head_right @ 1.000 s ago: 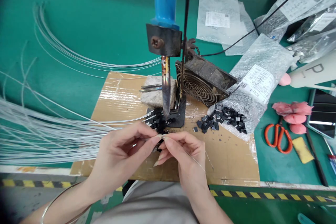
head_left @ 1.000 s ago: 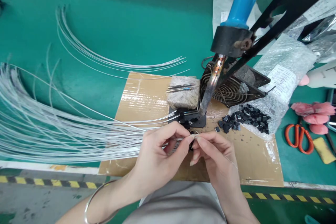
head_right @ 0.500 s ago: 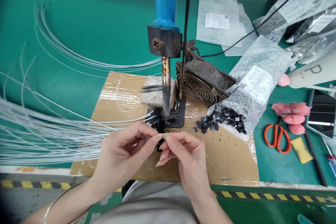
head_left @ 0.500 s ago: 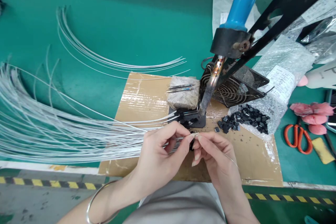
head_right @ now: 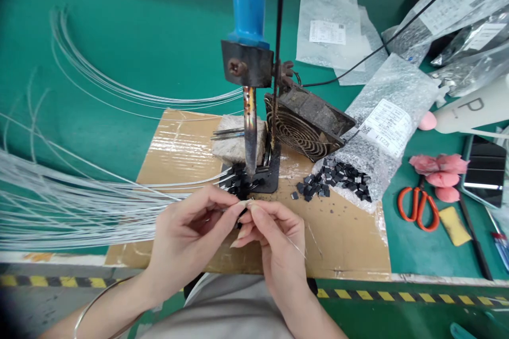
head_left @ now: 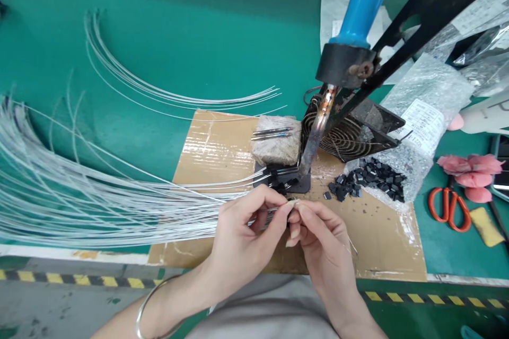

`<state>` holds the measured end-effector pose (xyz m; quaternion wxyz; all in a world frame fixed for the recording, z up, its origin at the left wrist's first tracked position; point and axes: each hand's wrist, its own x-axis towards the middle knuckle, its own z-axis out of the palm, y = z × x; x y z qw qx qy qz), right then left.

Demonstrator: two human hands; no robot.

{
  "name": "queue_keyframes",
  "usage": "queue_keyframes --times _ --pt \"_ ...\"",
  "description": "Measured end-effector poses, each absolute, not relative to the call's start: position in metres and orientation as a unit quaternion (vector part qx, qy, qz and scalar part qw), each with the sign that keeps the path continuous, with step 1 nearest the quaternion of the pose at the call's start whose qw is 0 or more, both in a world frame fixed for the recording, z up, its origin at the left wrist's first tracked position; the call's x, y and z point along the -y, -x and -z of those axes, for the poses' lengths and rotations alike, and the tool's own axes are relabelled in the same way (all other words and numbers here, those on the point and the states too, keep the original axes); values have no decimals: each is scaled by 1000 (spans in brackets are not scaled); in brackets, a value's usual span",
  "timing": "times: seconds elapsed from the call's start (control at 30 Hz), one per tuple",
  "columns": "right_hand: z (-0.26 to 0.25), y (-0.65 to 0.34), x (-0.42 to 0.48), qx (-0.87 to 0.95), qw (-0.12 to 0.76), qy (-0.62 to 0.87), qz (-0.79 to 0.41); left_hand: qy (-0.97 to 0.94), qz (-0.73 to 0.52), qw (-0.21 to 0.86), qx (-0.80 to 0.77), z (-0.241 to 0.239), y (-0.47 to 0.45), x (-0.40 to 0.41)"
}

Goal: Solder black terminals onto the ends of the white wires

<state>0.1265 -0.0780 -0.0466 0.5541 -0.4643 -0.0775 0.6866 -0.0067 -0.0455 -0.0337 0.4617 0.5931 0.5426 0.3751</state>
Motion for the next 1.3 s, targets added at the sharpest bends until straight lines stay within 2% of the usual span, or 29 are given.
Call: queue_keyframes --times 0.07,0.13,0.23,0.3,0.37,0.43,0.63,0.9,1.1,1.23,1.3 --pt "47 -136 79 121 554 471 -676 -581 -371 474 -548 33 8 44" --pt "49 -154 81 180 568 515 -616 -567 -366 485 -556 33 11 44" --pt "57 -192 85 274 573 672 -380 -547 -360 505 -563 33 14 43" --pt "64 -215 86 339 492 772 -217 -540 -364 512 -561 34 15 42" --pt "71 -231 86 412 407 803 -144 -540 -364 517 -555 34 15 41" --pt "76 -240 86 470 365 793 -130 -542 -358 521 -553 33 15 40" --pt "79 -241 93 530 348 761 -136 -540 -354 521 -558 28 14 40" --pt "80 -242 100 611 313 727 -22 -548 -365 522 -542 26 15 39" --pt "78 -228 101 456 412 784 -86 -566 -357 507 -542 25 15 41" --pt "66 -209 96 362 527 751 -165 -580 -360 496 -537 25 13 40" --pt "60 -201 93 347 555 731 -195 -584 -358 492 -537 26 13 39"
